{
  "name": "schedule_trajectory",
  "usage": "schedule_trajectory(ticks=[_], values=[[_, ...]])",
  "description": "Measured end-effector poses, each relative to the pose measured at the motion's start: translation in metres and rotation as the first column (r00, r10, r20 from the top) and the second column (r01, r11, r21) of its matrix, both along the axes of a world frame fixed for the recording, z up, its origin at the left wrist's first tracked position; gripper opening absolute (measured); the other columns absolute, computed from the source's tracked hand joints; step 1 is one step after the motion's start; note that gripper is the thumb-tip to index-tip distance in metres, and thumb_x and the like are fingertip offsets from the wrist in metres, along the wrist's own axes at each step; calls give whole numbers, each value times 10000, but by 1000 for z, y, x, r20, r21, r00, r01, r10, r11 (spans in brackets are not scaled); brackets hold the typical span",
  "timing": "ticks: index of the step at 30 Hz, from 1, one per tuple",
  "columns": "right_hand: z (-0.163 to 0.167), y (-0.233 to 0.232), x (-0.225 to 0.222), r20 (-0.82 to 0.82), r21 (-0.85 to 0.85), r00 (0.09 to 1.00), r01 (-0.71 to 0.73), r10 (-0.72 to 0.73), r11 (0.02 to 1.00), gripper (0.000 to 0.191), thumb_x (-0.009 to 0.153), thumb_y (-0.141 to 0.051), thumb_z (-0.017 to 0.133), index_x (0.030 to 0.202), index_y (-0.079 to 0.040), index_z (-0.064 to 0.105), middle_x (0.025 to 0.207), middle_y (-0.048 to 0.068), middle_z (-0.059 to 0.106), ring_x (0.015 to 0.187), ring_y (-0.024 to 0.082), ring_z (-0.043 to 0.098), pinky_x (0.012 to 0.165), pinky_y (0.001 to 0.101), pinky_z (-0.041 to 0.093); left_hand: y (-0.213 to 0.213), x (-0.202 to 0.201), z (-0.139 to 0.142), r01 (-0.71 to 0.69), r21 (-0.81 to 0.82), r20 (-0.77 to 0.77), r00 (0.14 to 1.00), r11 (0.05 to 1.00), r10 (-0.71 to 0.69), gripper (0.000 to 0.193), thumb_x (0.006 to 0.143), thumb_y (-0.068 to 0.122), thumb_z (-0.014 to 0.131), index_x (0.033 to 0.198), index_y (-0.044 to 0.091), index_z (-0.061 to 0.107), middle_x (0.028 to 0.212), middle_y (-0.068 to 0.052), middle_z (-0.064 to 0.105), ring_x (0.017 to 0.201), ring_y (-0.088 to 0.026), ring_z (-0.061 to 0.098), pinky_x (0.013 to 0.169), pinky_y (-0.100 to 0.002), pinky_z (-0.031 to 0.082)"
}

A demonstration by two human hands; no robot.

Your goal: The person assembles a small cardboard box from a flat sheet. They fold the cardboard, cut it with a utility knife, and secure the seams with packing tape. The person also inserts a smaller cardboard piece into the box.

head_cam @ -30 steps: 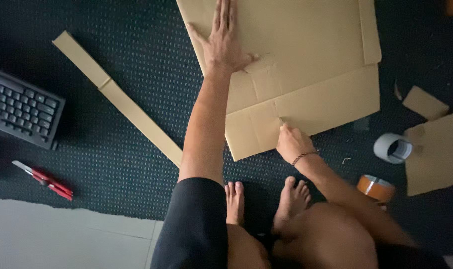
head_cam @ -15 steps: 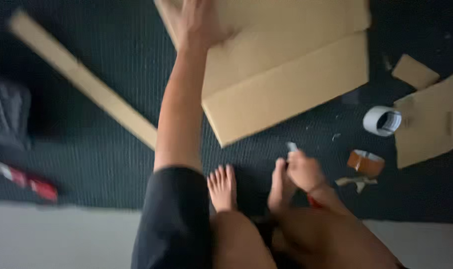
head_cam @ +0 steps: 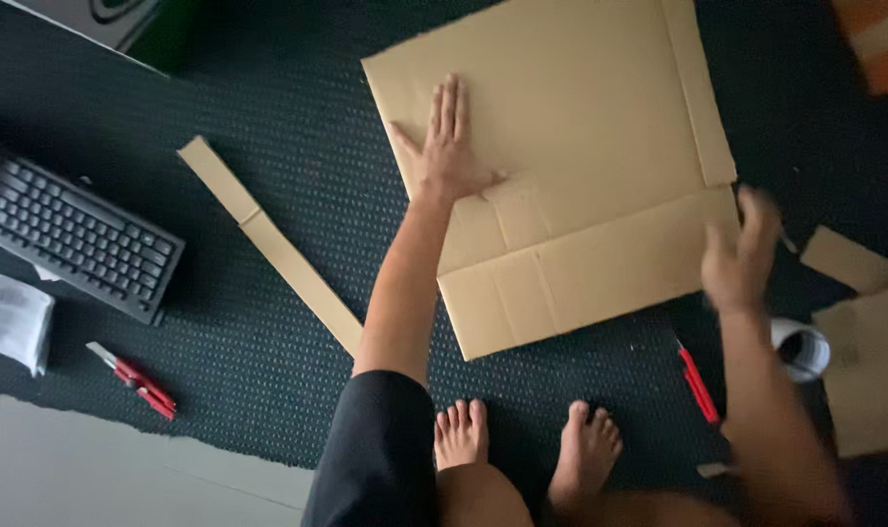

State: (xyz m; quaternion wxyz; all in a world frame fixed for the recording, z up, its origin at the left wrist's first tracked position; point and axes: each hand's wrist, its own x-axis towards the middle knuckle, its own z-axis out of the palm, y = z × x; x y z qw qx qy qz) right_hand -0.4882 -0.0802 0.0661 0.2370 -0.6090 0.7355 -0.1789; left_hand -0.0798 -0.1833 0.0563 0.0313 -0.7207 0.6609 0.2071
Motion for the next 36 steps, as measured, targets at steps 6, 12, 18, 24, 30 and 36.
schedule_trajectory(ticks=[6, 12, 18, 24, 30, 36], values=[[-28, -118, 56, -184, 231, 977, -63, 107, 971, 667, 1105, -469, 253, 1672, -142, 122, 1732, 173, 3, 1609, 380, -3, 1264, 645, -8, 2, 4, 3, -7, -51, -89, 996, 999, 2, 1496, 543, 651, 889, 1629, 137, -1, 1727, -23, 5, 1595, -196, 32, 1122, -851, -43], [-65, -114, 54, -235, 273, 965, -51, 118, 961, 721, 1070, -527, 267, 1658, -151, 89, 1731, 153, -1, 1598, 372, -20, 1239, 676, -59, -1, 4, -3, 8, -10, -109, 994, 1000, -9, 1449, 536, 659, 870, 1629, 140, 72, 1723, -32, 38, 1599, -219, 54, 1105, -855, -26], [-71, -108, 47, -209, 25, 974, -79, 83, 997, 745, 1051, -548, 386, 1622, -78, 286, 1653, 232, 276, 1533, 422, 219, 1205, 672, 107, -12, 14, -29, -29, -283, -202, 979, 959, -30, 1032, 780, 654, 711, 1547, 90, 312, 1661, -124, 222, 1550, -328, 187, 1158, -786, 54], [-55, -133, 23, -67, 147, 970, 241, -233, 959, 643, 1071, -593, 397, 1342, -26, 538, 1212, 215, 589, 1104, 364, 556, 919, 537, 437, -66, 6, -54, -307, -330, -199, 947, 893, 252, 515, 1013, 325, 500, 1485, 119, 487, 1469, -84, 513, 1441, -318, 420, 1314, -627, 133], [-37, -164, 6, -164, 394, 959, 278, -230, 876, 810, 1090, -733, 215, 852, -15, 505, 808, 139, 495, 773, 277, 451, 707, 459, 367, -103, 7, -56, -440, -631, -296, 898, 640, 325, 386, 979, 296, 489, 1275, 94, 629, 1387, -134, 577, 1345, -353, 423, 1206, -598, 105], [-54, -169, 1, -74, 482, 967, 248, -243, 841, 806, 1043, -792, 186, 760, -87, 453, 731, 80, 448, 718, 223, 409, 663, 421, 344, -128, 26, -44, -618, -338, -486, 760, 710, 430, 358, 1030, 368, 463, 1162, 109, 673, 1235, -81, 674, 1320, -253, 520, 1273, -526, 110]])
